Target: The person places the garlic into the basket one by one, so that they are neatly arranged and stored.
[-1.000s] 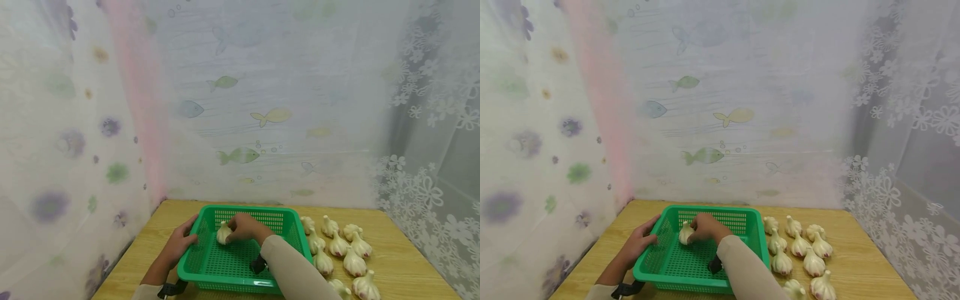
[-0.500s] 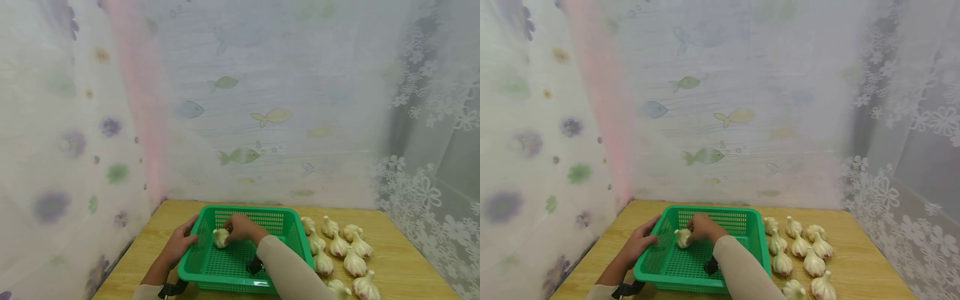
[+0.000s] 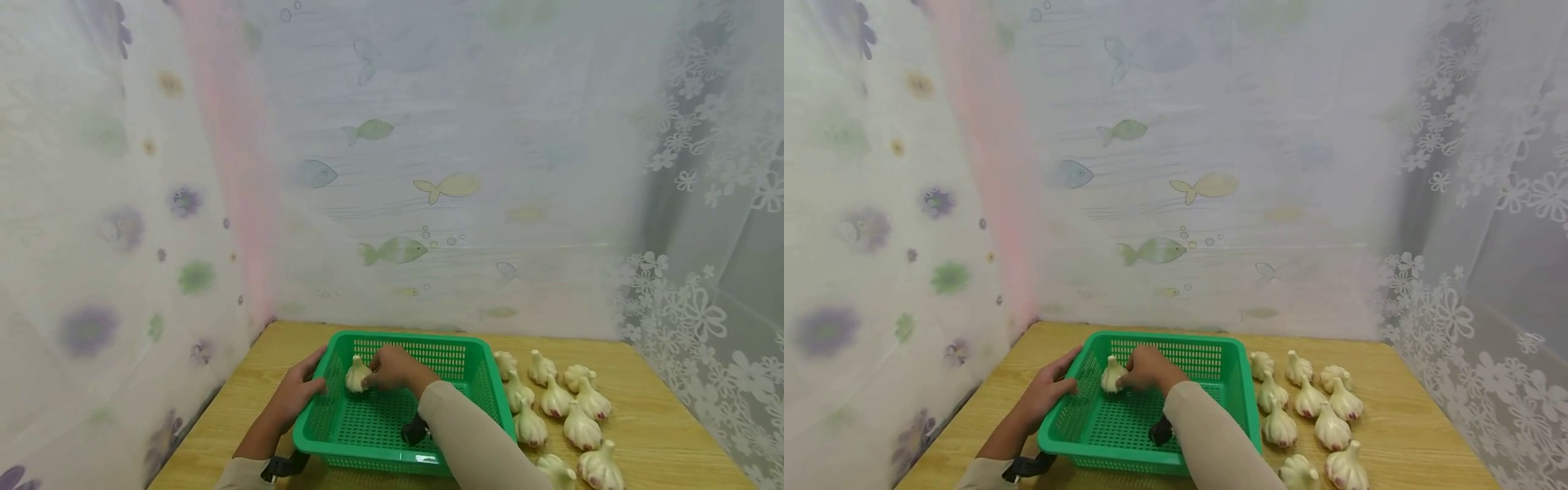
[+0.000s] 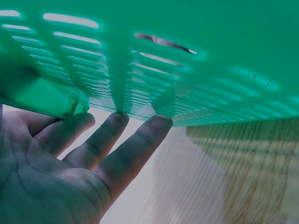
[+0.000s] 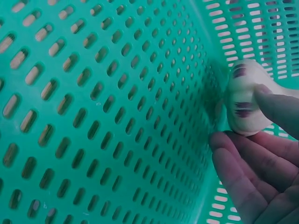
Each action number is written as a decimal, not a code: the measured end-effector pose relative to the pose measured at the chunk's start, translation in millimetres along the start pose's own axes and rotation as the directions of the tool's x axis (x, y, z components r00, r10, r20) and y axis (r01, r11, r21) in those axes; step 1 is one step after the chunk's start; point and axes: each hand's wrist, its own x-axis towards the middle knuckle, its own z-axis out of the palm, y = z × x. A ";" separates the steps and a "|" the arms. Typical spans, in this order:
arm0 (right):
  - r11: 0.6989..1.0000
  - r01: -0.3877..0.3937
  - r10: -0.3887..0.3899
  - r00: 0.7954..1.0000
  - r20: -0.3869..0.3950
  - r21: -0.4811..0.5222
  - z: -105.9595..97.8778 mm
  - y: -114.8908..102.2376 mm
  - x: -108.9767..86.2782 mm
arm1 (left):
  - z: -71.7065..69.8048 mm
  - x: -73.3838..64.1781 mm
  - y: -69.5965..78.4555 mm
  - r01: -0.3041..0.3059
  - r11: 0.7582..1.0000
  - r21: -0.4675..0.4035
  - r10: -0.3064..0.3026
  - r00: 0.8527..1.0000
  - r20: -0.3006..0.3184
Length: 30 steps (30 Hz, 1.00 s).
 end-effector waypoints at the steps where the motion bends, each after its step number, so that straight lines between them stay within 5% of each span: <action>1: 1.000 -0.003 0.003 1.000 0.001 -0.008 -0.1 -0.4 0.3 | 0.0 0.2 -0.2 0.002 1.000 -0.003 -0.002 1.000 -0.001; 30: 0.997 -0.010 0.005 0.998 -0.070 -0.070 5.9 4.2 6.2 | -1.7 0.3 -3.1 -0.006 1.000 -0.005 0.006 1.000 0.008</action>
